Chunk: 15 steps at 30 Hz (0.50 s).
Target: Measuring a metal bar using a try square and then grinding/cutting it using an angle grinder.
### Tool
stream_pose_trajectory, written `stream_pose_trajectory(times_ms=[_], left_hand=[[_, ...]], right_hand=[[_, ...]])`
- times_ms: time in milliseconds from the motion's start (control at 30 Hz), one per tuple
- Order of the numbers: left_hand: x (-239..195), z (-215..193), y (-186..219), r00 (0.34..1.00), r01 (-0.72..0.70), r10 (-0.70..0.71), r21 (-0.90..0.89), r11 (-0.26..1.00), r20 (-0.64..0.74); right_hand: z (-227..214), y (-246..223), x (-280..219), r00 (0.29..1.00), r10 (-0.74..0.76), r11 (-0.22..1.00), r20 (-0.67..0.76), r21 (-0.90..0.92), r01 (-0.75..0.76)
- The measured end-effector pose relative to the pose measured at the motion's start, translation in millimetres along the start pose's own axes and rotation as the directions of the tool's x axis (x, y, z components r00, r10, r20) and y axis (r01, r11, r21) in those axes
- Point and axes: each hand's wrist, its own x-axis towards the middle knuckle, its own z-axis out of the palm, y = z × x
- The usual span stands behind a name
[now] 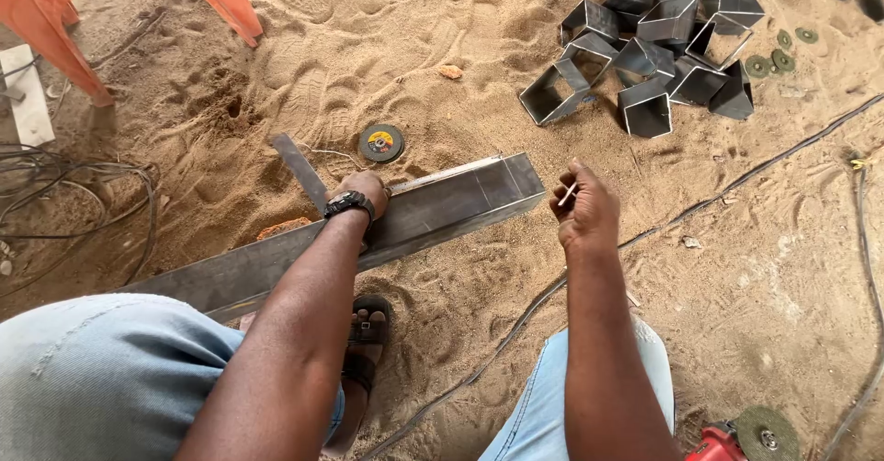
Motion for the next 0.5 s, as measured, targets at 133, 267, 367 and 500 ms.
stream_pose_trajectory(times_ms=[133, 267, 367, 500], left_hand=[[11.1, 7.4, -1.5, 1.0, -0.011, 0.01, 0.011, 1.0, 0.023], [11.4, 3.4, 0.1, 1.0, 0.004, -0.004, -0.007, 1.0, 0.017], [16.0, 4.3, 1.1, 1.0, 0.01, -0.009, -0.017, 1.0, 0.02], [12.4, 3.1, 1.0, 1.0, 0.006, -0.006, -0.016, 1.0, 0.013]], right_hand=[[-2.4, 5.6, 7.1, 1.0, -0.004, 1.0, 0.02, 0.012, 0.004], [-2.2, 9.6, 11.3, 1.0, -0.011, 1.0, 0.026, 0.015, 0.011], [-0.3, 10.5, 11.0, 1.0, -0.009, 1.0, 0.019, 0.001, 0.009], [1.4, 13.8, 12.5, 1.0, -0.007, 1.0, 0.004, -0.017, 0.007]])
